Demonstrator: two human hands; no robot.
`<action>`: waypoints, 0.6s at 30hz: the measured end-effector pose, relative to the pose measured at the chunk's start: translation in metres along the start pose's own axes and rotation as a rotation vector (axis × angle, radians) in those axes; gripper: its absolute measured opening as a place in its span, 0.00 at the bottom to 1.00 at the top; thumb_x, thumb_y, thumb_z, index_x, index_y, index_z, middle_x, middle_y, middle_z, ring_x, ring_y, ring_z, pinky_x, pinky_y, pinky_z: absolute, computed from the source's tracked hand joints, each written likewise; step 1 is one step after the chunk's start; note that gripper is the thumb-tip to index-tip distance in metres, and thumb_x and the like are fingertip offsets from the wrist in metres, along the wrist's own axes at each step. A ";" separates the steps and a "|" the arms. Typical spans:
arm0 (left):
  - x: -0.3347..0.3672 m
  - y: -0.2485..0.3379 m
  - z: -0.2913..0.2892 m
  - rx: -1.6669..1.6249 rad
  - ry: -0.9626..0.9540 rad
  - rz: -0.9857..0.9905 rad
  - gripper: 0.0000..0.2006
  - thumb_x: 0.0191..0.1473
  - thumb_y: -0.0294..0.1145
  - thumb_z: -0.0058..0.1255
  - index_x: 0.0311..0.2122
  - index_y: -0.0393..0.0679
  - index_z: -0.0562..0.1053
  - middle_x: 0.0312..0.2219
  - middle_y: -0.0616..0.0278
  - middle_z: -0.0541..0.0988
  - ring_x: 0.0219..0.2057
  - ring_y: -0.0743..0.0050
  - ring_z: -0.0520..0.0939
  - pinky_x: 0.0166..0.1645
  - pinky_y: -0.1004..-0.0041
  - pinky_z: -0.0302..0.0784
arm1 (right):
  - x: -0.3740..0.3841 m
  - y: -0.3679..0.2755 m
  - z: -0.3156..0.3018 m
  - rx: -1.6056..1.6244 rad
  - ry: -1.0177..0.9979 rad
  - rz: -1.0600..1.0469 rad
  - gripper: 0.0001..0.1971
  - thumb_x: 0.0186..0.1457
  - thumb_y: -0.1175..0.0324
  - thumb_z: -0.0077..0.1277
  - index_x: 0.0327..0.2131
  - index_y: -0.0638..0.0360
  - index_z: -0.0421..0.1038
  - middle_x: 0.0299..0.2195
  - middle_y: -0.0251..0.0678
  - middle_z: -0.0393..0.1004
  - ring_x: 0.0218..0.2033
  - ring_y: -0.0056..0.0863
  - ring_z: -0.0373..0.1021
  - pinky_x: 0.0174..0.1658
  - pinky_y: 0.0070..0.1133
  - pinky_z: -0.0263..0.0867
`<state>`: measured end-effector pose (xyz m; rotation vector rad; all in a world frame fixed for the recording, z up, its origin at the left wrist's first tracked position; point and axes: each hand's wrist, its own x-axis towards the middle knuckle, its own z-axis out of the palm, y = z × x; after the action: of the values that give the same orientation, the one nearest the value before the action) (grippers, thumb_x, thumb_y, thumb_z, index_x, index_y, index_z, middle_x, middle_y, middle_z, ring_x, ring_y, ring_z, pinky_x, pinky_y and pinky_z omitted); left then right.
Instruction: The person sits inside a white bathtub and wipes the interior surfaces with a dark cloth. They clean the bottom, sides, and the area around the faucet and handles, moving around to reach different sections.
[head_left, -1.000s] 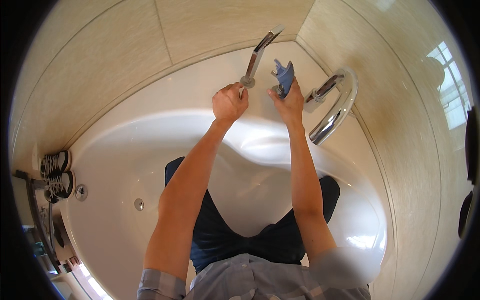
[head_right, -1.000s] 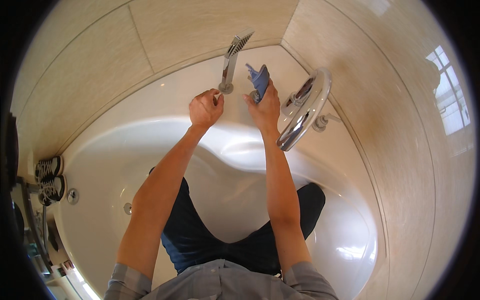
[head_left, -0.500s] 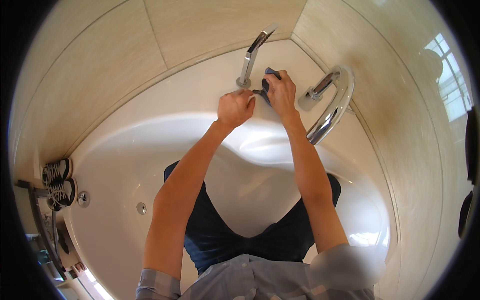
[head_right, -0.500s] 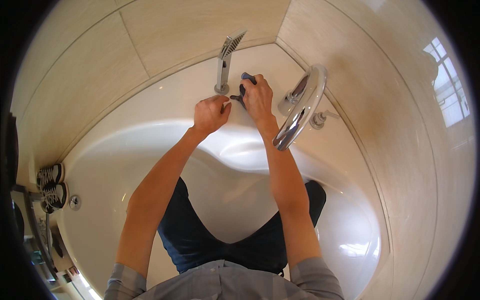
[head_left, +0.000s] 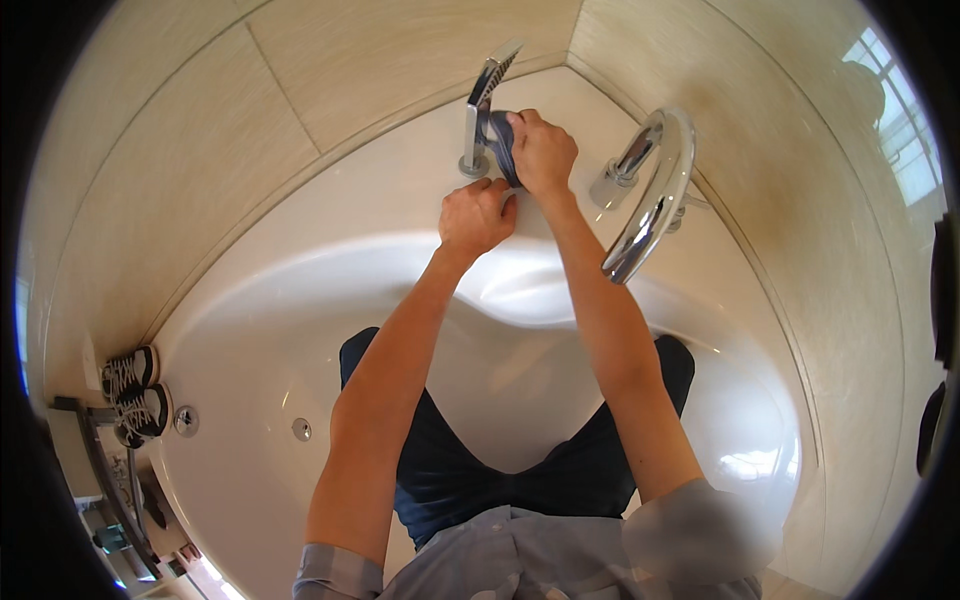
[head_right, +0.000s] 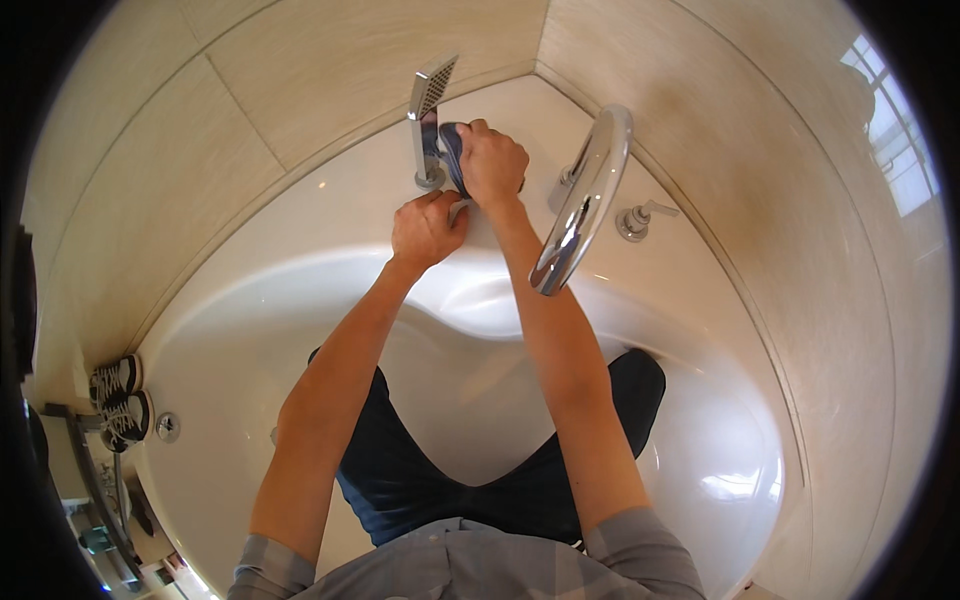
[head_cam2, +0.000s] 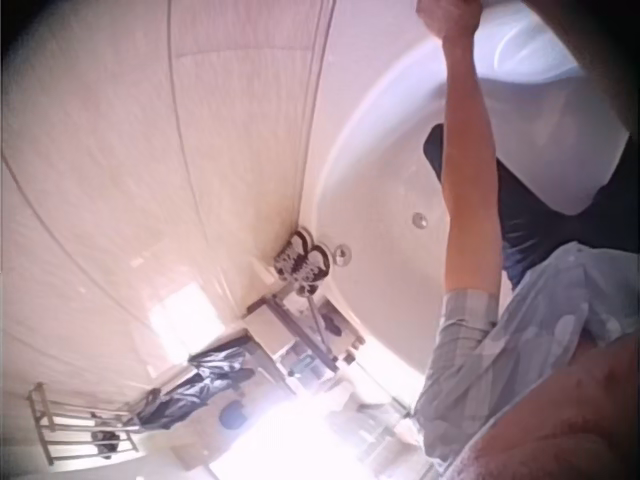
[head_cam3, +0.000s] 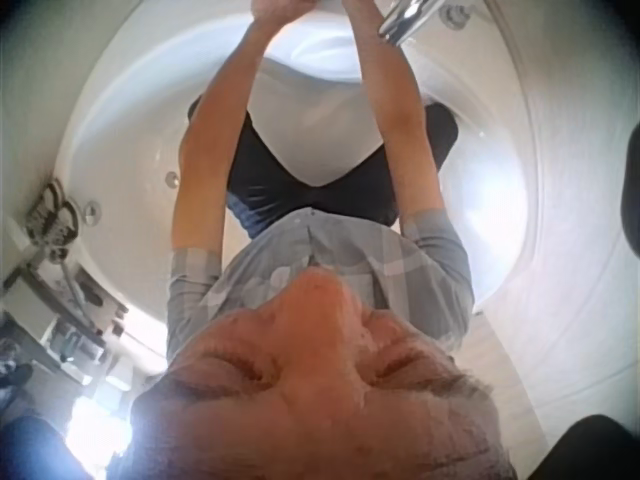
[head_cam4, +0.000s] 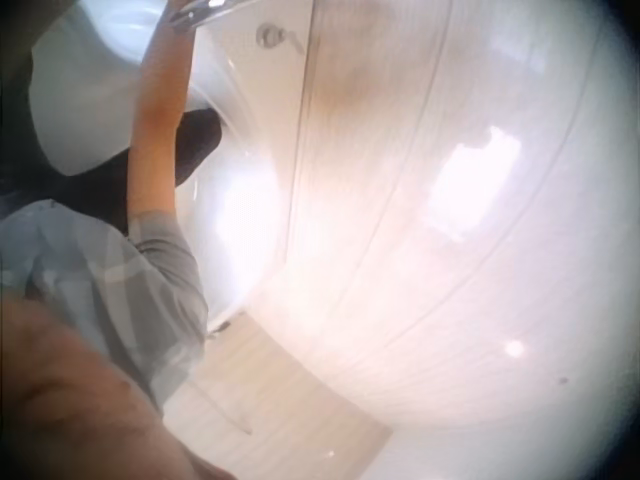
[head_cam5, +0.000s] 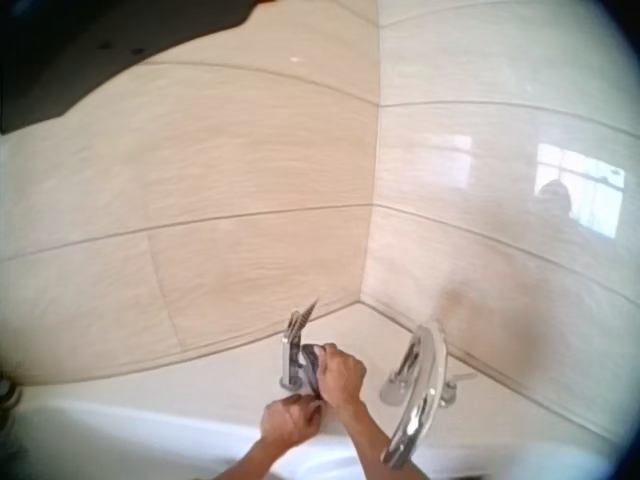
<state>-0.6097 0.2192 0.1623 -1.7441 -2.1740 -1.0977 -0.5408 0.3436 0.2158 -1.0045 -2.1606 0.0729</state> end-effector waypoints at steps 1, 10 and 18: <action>0.001 0.001 0.000 -0.010 0.014 0.010 0.09 0.47 0.35 0.59 0.34 0.45 0.81 0.27 0.56 0.83 0.27 0.47 0.83 0.33 0.55 0.80 | -0.006 0.003 0.007 0.125 0.130 0.079 0.15 0.66 0.57 0.48 0.36 0.59 0.78 0.25 0.47 0.80 0.28 0.49 0.77 0.34 0.39 0.71; 0.000 0.004 -0.001 0.002 0.016 -0.001 0.08 0.48 0.34 0.60 0.34 0.44 0.81 0.26 0.56 0.81 0.27 0.47 0.83 0.33 0.55 0.79 | -0.055 0.024 0.011 0.406 0.241 0.102 0.15 0.65 0.67 0.49 0.50 0.67 0.68 0.44 0.56 0.76 0.42 0.54 0.74 0.45 0.42 0.69; -0.001 0.000 0.002 -0.041 0.043 0.000 0.07 0.49 0.33 0.60 0.34 0.44 0.80 0.25 0.58 0.81 0.27 0.49 0.83 0.33 0.56 0.78 | -0.109 0.028 -0.031 -0.018 -0.021 0.068 0.17 0.58 0.74 0.55 0.51 0.67 0.70 0.44 0.52 0.77 0.41 0.48 0.76 0.41 0.37 0.72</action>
<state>-0.6084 0.2192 0.1607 -1.7204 -2.1409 -1.1775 -0.4573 0.2816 0.1632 -1.0922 -2.1500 0.0967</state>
